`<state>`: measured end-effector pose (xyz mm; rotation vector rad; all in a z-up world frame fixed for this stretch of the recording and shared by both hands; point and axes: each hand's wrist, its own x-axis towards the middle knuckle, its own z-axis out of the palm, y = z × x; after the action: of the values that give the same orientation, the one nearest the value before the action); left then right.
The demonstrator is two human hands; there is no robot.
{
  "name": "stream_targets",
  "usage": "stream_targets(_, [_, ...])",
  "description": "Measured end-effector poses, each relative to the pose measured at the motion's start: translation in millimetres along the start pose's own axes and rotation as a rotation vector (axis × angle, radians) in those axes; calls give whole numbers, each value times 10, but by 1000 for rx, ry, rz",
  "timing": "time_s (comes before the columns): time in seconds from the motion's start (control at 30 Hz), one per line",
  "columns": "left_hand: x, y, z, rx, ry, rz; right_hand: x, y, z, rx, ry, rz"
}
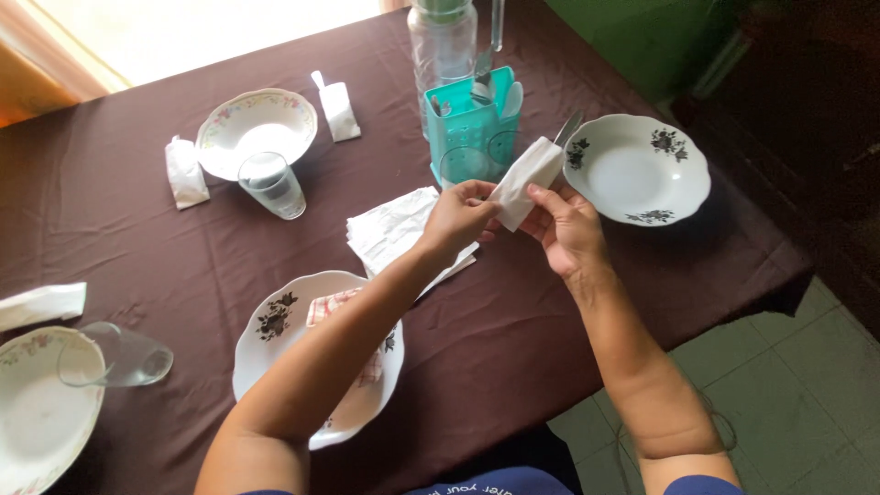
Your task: The person wipes a spoon, fork, and glass with a cloth, then wraps each utensil in a paper napkin and places them on the table. The person also wipes a glass with the cloth. The table is set with plates, glasses, and a pitcher.
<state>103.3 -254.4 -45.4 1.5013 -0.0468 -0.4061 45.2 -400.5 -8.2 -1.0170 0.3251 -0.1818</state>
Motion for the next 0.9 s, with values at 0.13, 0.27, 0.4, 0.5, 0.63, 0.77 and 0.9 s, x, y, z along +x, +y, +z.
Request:
stream_targets(0.13, [96,-15,259,-31,2,-8,306,104,-380,10,31,-6])
stream_targets(0.27, [246,-54,498,-56,106,-59,451,4,-567,4,78,-1])
stream_targets(0.4, [79,71,737,-190,200,-18,659,-24,-803,6,128,0])
stream_targets(0.5, [243,-123,924,-125,200,31,755,-99,-884,-6,153,9])
stream_targets(0.63, [345,-146,1079,-20,198,39,901,-148,-975,-15,172,14])
stream_targets(0.77, [595,-272,1268,-77,251,41,1039,-225,-1021,-9,197,7])
stream_targets(0.9, [804,-371,1464,-207,270,75,1232,-270,-1123,-22,212,-1])
